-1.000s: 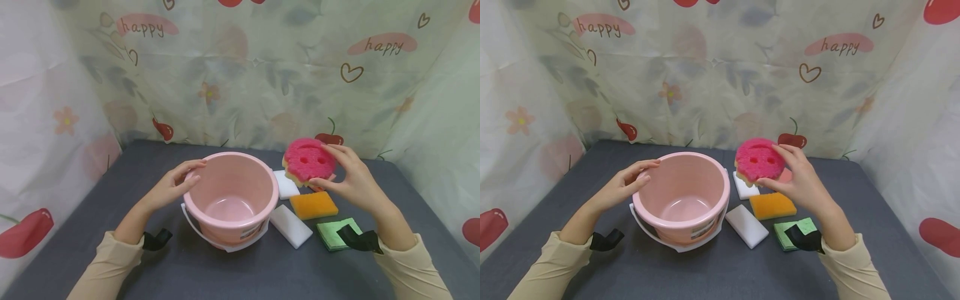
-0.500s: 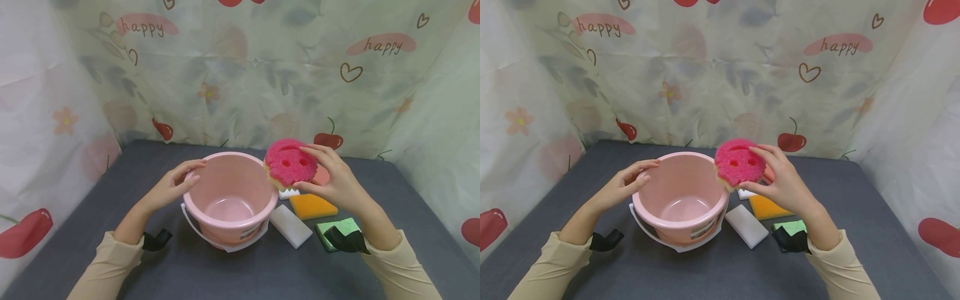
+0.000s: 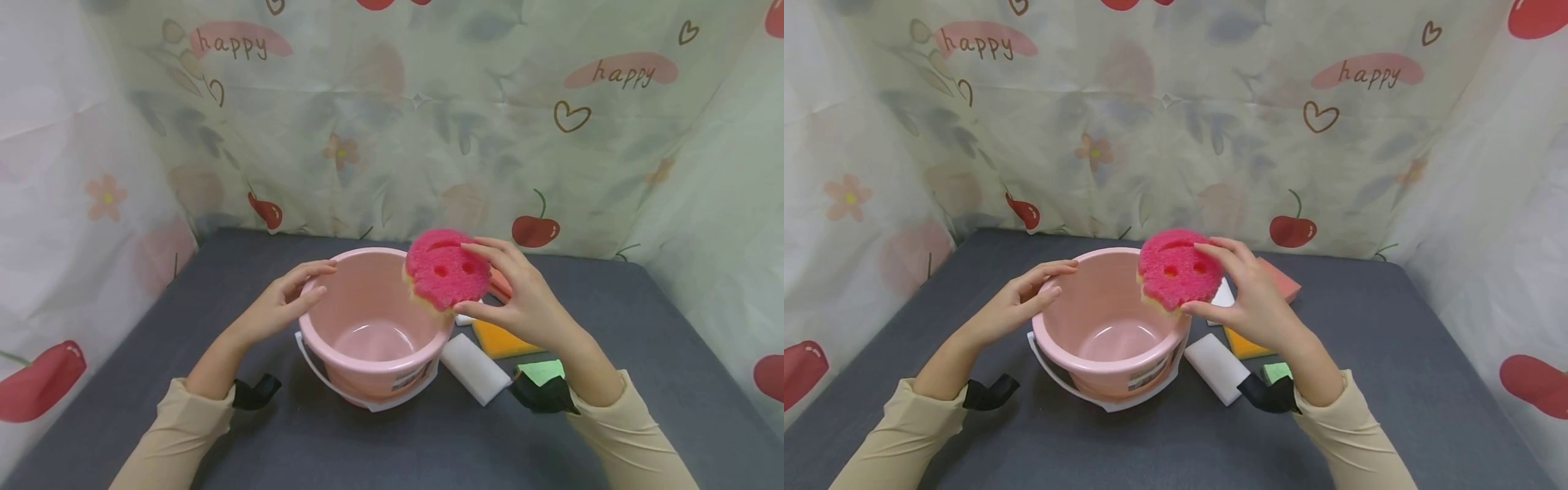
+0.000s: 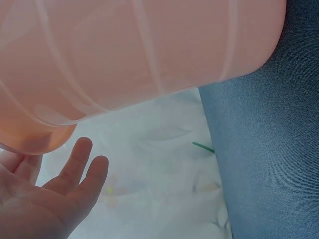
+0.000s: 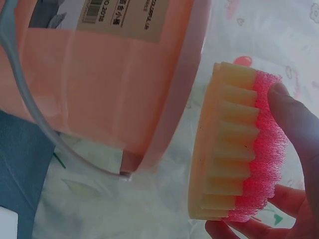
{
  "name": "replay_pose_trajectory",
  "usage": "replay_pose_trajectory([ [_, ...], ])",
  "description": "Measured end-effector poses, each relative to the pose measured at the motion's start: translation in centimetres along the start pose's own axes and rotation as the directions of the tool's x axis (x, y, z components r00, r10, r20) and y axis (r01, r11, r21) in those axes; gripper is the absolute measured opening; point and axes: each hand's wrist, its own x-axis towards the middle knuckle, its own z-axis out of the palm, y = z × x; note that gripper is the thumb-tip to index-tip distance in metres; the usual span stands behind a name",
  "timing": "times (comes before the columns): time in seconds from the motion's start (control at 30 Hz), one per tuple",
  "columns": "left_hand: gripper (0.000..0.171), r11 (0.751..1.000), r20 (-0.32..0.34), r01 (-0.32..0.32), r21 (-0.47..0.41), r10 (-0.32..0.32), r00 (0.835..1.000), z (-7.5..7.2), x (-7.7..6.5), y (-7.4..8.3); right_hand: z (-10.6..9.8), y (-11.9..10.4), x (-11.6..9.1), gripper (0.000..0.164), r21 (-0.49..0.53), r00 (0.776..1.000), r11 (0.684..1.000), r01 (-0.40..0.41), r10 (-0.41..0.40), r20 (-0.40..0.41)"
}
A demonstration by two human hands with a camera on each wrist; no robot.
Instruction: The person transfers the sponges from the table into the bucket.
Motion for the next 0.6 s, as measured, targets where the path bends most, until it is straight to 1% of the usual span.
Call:
replay_pose_trajectory([
  [0.1,0.040,1.000,0.002,0.008,0.003,-0.008,1.000,0.0,0.0,0.0,0.5,-0.2,0.1,0.072,0.032,1.000,0.999,-0.004,0.004,0.017],
  [0.17,0.041,1.000,0.005,0.012,0.004,-0.012,1.000,0.0,0.0,0.0,0.8,-0.2,0.2,0.072,0.021,1.000,1.000,0.006,-0.006,0.022],
  [0.37,0.040,1.000,0.005,0.018,0.007,-0.018,1.000,-0.1,0.0,0.0,1.6,-0.3,0.6,0.072,-0.048,0.996,0.995,0.087,-0.086,0.015],
  [0.47,0.039,1.000,0.002,0.018,0.013,-0.018,1.000,-0.1,0.1,0.0,2.1,-0.3,0.8,0.071,-0.056,0.995,0.993,0.102,-0.101,0.023],
  [0.6,0.039,1.000,0.000,0.017,0.013,-0.017,1.000,-0.1,0.1,0.0,2.6,-0.4,1.0,0.071,-0.040,0.993,0.993,0.112,-0.111,0.041],
])
